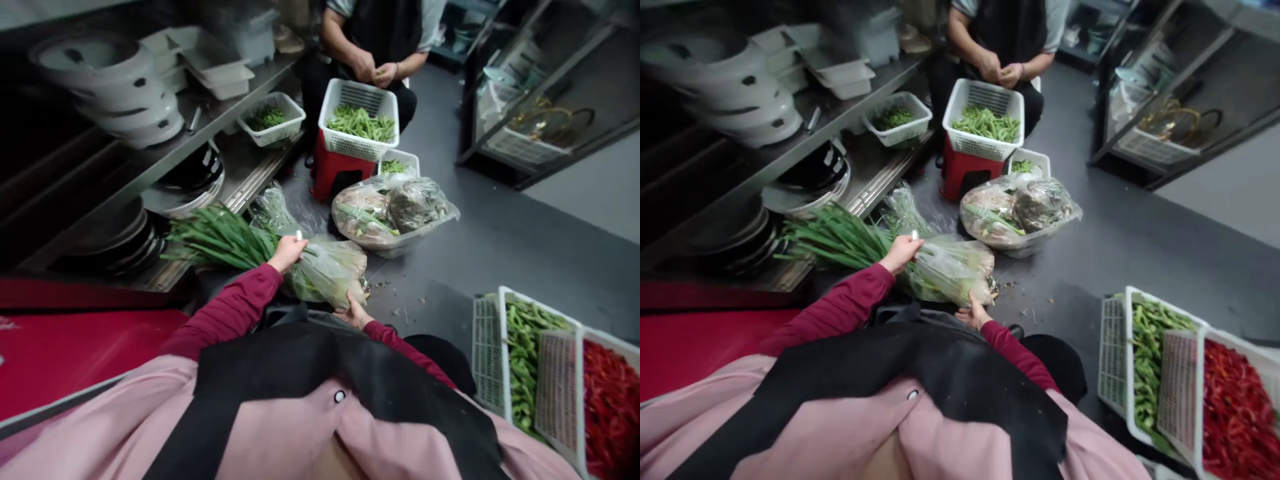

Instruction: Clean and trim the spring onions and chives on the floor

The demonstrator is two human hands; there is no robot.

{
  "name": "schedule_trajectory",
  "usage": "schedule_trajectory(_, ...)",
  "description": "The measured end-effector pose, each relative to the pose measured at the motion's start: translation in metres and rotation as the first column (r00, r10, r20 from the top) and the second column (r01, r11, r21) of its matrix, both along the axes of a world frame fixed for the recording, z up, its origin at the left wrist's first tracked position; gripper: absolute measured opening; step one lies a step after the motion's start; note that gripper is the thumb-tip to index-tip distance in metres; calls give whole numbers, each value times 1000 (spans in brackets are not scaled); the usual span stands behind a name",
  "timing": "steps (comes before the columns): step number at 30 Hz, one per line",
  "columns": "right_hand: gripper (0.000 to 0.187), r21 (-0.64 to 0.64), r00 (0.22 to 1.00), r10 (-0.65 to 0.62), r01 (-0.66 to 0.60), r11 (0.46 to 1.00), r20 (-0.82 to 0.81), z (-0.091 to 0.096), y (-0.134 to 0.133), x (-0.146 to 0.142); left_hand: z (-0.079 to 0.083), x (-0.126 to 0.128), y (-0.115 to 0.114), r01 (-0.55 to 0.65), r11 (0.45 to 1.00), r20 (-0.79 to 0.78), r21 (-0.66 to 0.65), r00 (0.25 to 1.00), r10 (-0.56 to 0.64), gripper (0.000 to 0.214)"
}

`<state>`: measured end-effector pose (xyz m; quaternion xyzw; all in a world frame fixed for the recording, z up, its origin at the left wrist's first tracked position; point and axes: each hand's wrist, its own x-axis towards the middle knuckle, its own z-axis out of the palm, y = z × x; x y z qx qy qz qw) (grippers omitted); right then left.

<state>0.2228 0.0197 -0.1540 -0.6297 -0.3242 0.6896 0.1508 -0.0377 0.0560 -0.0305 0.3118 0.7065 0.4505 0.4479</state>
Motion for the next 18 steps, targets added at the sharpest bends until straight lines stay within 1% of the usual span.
schedule_trajectory(2,49,-135,983,-129,111,985,-134,14,23,-21,14,6,7,12,997,-5,80,1000,-11,27)
schedule_trajectory(4,42,-229,921,-309,256,939,-237,33,53,-47,30,4,15,20,991,27,133,999,-23,27)
schedule_trajectory(5,35,-252,884,-384,321,913,-268,43,67,-61,39,0,19,10,987,39,162,999,-17,26)
schedule_trajectory(7,22,-273,838,-458,385,881,-297,61,92,-91,54,-11,25,-40,973,50,226,998,29,27)
schedule_trajectory(8,20,-282,820,-479,401,872,-313,69,100,-106,61,-18,28,-68,961,49,268,997,57,28)
schedule_trajectory(10,29,-264,818,-465,392,881,-339,81,111,-131,68,-32,34,-102,927,45,361,995,92,32)
schedule_trajectory(12,37,-226,825,-435,375,899,-361,91,118,-151,69,-48,43,-111,898,60,426,994,94,33)
schedule_trajectory(13,40,-195,836,-410,362,912,-365,95,122,-157,66,-57,48,-124,897,82,425,992,99,33)
schedule_trajectory(14,42,-152,852,-367,334,930,-373,100,126,-161,62,-67,53,-160,905,115,394,986,124,31)
schedule_trajectory(16,47,-12,888,-222,238,971,-404,109,134,-158,52,-90,59,-301,919,206,254,945,252,27)
schedule_trajectory(17,48,74,906,-137,181,981,-400,112,137,-151,47,-102,61,-403,900,244,164,901,359,24)
schedule_trajectory(18,47,150,925,-62,126,981,-375,113,138,-140,41,-115,61,-521,850,294,75,826,480,22)
